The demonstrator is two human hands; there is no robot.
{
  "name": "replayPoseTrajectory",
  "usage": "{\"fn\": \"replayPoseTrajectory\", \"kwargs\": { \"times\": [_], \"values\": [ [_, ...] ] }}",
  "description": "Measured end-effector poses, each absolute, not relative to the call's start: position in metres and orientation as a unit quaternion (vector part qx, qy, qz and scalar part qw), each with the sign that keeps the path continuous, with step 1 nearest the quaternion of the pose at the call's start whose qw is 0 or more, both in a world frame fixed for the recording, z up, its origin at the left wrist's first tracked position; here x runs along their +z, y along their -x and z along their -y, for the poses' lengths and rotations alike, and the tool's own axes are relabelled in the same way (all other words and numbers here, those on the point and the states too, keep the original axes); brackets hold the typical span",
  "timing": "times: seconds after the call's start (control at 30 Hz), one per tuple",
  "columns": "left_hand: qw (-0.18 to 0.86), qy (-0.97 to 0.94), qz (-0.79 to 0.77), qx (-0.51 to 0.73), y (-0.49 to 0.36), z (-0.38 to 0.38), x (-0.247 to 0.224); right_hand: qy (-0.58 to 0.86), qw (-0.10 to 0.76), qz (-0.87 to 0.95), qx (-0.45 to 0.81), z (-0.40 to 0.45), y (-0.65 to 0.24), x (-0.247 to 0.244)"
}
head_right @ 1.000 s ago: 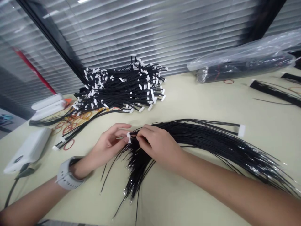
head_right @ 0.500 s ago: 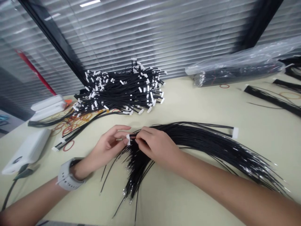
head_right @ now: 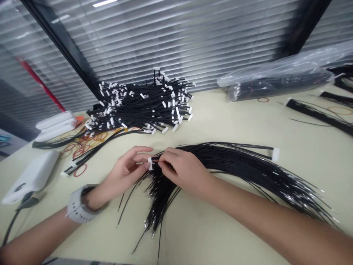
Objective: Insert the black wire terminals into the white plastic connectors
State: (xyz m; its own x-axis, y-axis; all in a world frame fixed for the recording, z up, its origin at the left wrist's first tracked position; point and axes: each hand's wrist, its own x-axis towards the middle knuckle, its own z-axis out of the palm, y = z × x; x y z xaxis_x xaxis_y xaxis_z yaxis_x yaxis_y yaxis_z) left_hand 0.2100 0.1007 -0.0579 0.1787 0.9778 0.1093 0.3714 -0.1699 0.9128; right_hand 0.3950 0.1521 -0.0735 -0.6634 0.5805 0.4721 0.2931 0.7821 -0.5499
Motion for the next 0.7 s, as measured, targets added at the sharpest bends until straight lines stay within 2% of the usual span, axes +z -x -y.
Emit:
{"fn": "replayPoseTrajectory", "kwargs": {
  "times": [0.43,0.7],
  "values": [
    [0.403,-0.652,-0.512,0.388,-0.2122,-0.0984,-0.0583,0.239,0.326,0.895,0.190,-0.1505,-0.3926,-0.0742],
    [0.387,-0.639,-0.521,0.413,-0.2167,-0.1005,-0.0587,0.243,0.310,0.912,0.115,-0.1529,-0.3901,-0.0707]
  ]
}}
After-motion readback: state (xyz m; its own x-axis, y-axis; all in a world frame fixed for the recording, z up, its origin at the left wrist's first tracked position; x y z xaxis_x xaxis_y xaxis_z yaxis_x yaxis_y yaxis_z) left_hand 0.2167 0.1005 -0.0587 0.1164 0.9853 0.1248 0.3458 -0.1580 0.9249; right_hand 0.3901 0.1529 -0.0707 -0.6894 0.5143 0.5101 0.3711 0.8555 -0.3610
